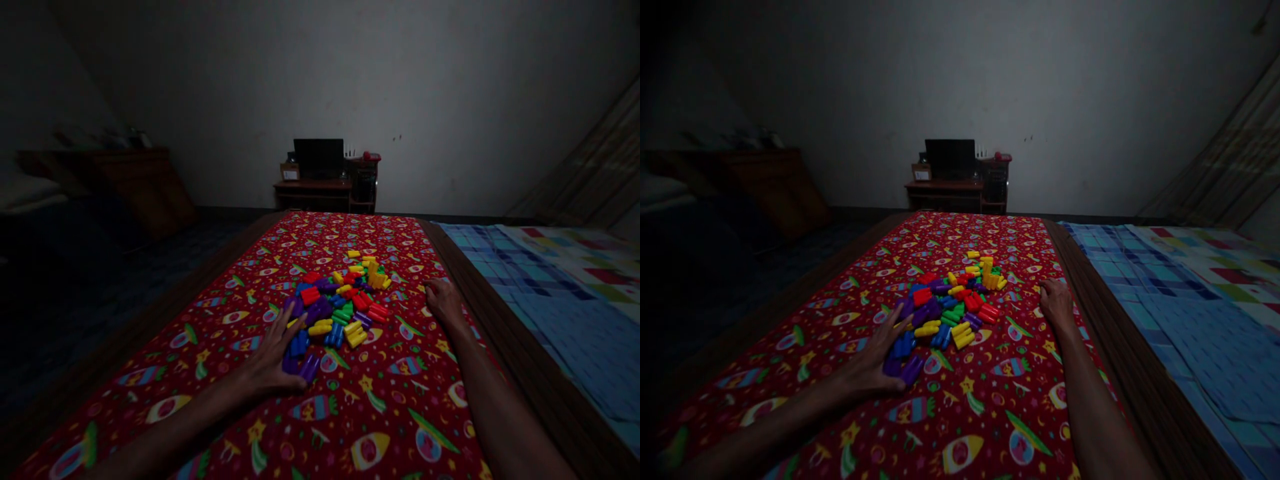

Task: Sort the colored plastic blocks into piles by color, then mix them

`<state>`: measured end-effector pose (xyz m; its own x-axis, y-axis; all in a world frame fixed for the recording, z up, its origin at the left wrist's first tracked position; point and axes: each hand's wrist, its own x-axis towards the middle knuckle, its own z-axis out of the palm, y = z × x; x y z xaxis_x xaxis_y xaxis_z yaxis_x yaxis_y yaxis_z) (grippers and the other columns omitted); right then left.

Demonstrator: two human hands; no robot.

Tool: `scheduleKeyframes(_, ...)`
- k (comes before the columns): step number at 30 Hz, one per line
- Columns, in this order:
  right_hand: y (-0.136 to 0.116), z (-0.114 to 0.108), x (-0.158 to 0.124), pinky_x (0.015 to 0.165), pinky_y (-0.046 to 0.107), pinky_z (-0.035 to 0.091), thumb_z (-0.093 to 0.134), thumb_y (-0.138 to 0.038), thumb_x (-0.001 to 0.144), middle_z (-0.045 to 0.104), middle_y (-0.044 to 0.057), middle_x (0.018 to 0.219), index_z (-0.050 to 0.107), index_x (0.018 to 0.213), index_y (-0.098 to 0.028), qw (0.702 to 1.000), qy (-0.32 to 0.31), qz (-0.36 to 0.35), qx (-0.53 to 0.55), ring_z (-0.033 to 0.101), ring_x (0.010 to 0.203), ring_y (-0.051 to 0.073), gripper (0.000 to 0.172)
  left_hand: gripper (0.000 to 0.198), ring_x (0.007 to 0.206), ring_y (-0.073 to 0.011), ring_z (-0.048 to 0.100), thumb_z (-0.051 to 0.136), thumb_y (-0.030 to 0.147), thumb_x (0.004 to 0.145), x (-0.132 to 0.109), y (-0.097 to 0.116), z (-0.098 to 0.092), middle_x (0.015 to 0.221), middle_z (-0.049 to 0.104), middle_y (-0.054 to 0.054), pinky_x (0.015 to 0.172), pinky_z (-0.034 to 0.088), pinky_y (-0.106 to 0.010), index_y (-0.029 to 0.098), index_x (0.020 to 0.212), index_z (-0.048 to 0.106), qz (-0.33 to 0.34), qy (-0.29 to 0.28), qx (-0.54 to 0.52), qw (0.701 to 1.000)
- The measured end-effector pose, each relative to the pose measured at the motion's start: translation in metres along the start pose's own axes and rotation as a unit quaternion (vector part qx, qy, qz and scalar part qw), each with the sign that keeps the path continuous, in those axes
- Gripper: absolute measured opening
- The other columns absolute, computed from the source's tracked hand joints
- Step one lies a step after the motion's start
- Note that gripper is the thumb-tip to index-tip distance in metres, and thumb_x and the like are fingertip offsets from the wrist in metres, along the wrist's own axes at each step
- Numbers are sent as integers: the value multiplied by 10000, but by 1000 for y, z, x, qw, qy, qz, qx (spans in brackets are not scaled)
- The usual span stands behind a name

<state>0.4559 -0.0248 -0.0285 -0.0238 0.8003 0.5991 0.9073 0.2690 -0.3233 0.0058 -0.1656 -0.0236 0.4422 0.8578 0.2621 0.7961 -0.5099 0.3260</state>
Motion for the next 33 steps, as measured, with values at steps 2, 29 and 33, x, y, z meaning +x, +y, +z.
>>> scheduleKeyframes(2, 0, 0, 0, 875, 374, 462, 443, -203, 830, 718, 132, 936, 721, 874, -142, 1000, -2, -1, 2, 646, 896, 245, 288, 1126, 1450, -428, 92, 705, 664, 633, 27, 14, 5, 1619, -6, -106, 1099, 299, -591, 323, 1530, 117, -15, 12, -12, 1000)
scheduleKeyframes(29, -7, -3, -1, 865, 366, 470, 446, -191, 823, 719, 114, 904, 724, 865, -171, 1000, 9, 17, 4, 641, 870, 229, 282, 404, 1141, -263, 585, 533, 148, 811, 249, 103, 10, 1187, 665, -88, 1036, 407, -418, 220, 1199, 622, 122, -27, -20, 992)
scheduleKeyframes(33, -11, -5, -2, 894, 380, 460, 459, -189, 824, 719, 111, 922, 727, 879, -175, 1000, 6, 28, 11, 638, 904, 234, 273, 281, 1009, -244, 633, 496, 183, 842, 250, 91, 4, 1072, 697, -80, 918, 484, -361, 195, 1069, 661, 31, 41, -68, 996)
